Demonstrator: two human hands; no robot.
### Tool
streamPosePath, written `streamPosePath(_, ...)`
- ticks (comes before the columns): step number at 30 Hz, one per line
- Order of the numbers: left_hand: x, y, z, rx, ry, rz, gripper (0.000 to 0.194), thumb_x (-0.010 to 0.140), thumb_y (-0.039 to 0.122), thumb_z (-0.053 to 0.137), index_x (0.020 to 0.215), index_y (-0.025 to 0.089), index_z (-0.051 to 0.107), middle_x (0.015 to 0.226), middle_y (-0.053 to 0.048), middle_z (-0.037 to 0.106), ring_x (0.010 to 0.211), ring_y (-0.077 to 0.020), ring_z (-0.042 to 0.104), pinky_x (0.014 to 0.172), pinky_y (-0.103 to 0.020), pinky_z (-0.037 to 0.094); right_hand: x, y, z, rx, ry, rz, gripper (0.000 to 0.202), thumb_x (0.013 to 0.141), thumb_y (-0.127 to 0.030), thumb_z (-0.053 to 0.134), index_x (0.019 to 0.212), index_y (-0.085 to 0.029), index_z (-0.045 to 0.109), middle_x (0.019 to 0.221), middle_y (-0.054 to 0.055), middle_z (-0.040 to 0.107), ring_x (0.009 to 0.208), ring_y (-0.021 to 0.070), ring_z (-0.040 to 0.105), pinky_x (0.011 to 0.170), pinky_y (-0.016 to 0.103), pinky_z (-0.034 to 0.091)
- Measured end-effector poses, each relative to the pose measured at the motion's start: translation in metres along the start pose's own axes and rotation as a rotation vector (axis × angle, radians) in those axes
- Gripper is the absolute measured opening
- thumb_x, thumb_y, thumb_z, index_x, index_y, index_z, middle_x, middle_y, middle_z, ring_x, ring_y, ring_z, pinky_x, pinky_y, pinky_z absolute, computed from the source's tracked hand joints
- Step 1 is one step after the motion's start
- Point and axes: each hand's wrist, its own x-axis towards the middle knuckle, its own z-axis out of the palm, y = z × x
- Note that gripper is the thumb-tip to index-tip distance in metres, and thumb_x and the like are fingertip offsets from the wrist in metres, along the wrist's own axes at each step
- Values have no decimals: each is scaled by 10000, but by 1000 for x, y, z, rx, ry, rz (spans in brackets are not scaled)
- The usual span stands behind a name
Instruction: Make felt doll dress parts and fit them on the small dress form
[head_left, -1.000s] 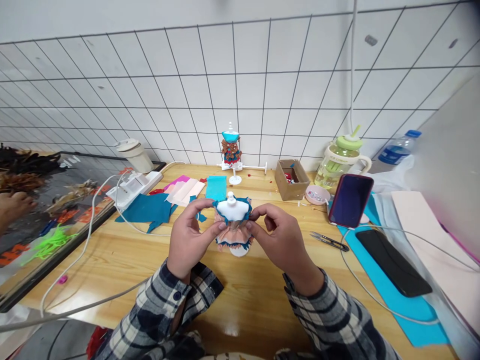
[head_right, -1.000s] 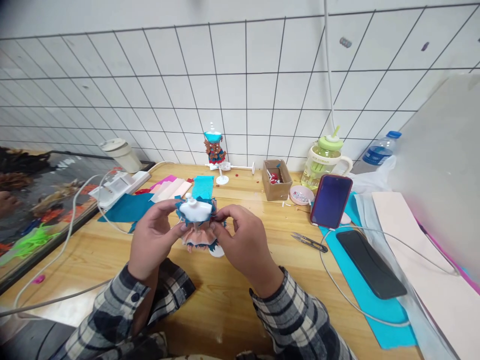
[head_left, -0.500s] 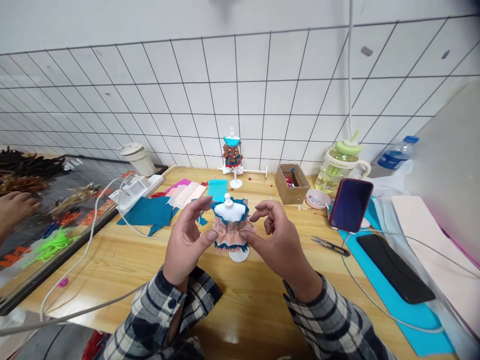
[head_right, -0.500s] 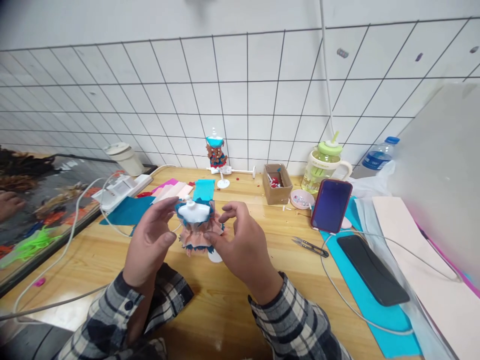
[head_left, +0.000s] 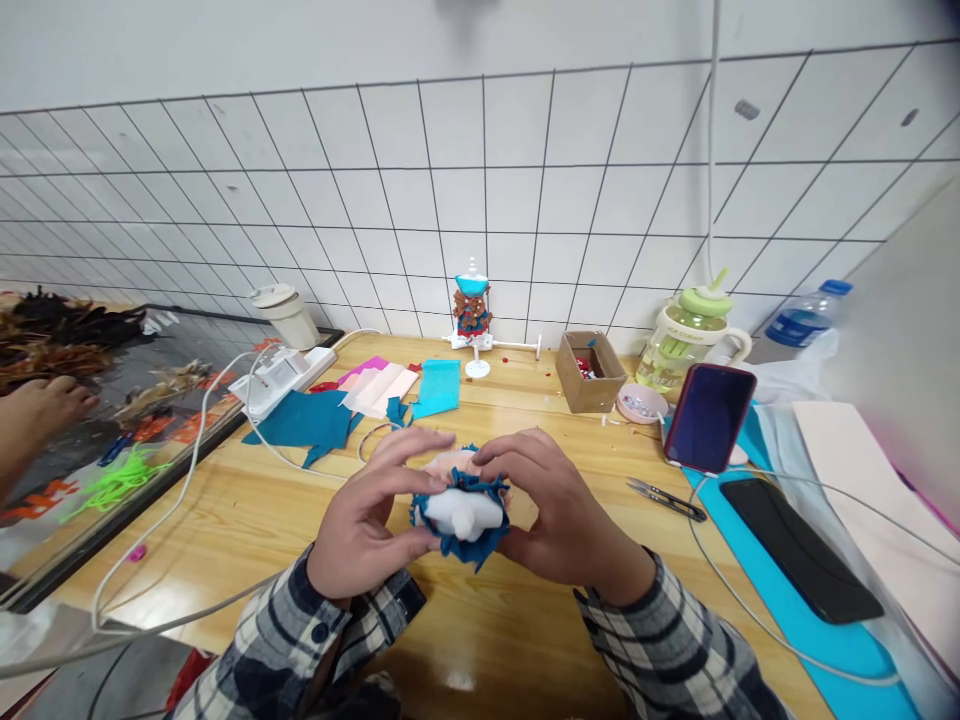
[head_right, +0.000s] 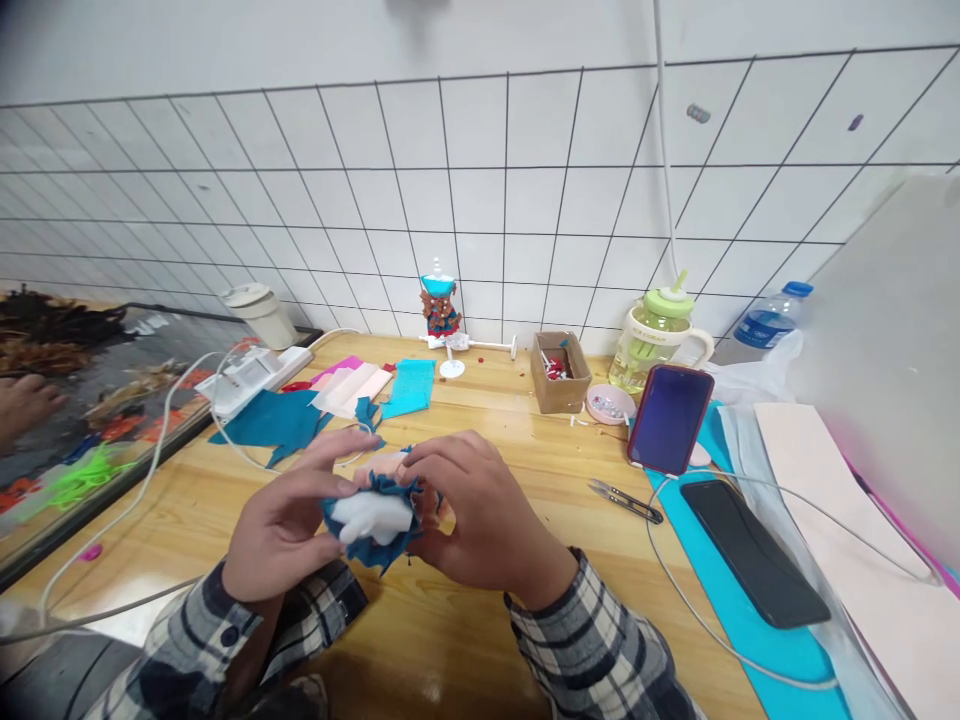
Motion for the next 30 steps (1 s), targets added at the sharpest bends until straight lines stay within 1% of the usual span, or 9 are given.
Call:
streamPosePath(4,-10,2,-12,153,-83,176,375,686,271,748,1037,327,626,937,-51,734,955,-255,592,879,-435,417,-8,2,5,-51,15,-95,454,767,-338,654,1167,-221,474,1167,88,601,1067,221,547,917,388,409)
streamPosePath(8,-22,7,-16,299,-149,263,265,694,315,731,945,368,663,781,0,755,849,-225,618,876,-395,386,-25,9,17,-159,52,-162,484,767,-362,651,1200,-235,477,1237,108,553,1107,237,525,907,396,423)
streamPosePath(11,-33,12,-11,316,-136,163,116,772,383,648,878,402,688,751,5,757,813,-219,631,906,-415,372,-42,13,28,-197,57,-163,407,764,-345,645,1146,-267,529,1202,87,568,1048,233,546,862,391,444)
streamPosePath(15,-35,11,-1,226,-132,87,133,806,356,613,911,386,690,818,-20,762,808,-227,647,852,-431,417,-51,14,32,-161,104,-92,356,740,-309,659,1084,-274,575,1160,76,578,1010,232,551,833,381,455)
streamPosePath(18,-21,3,9,124,-68,107,273,718,301,717,986,333,675,898,-47,753,790,-220,654,831,-414,448,-40,13,24,-101,161,18,348,735,-326,655,1068,-261,577,1132,86,581,1016,247,552,848,395,454)
streamPosePath(21,4,-10,22,-18,158,-63,360,674,344,757,1011,248,678,949,-95,723,877,-248,633,852,-417,466,-18,16,11,-73,237,114,293,724,-329,665,986,-229,580,1161,108,561,1072,271,531,893,426,432)
streamPosePath(24,31,-25,36,-163,253,-200,435,638,350,789,1032,210,671,1026,-99,685,957,-247,615,883,-376,469,2,24,-1,-59,264,177,279,751,-322,653,999,-219,576,1186,113,547,1103,263,512,879,413,439)
streamPosePath(26,48,-33,44,-228,271,-221,490,625,313,803,1077,207,645,1068,-88,659,959,-225,609,896,-355,467,10,32,-7,-77,291,228,302,765,-327,646,1036,-215,577,1197,112,538,1093,250,513,851,393,448)
streamPosePath(30,65,-44,49,-313,176,-257,519,669,281,777,1150,205,596,1134,-92,623,998,-208,595,922,-346,456,14,47,-12,-104,312,301,288,741,-341,677,991,-216,607,1170,92,547,1072,239,516,822,372,455)
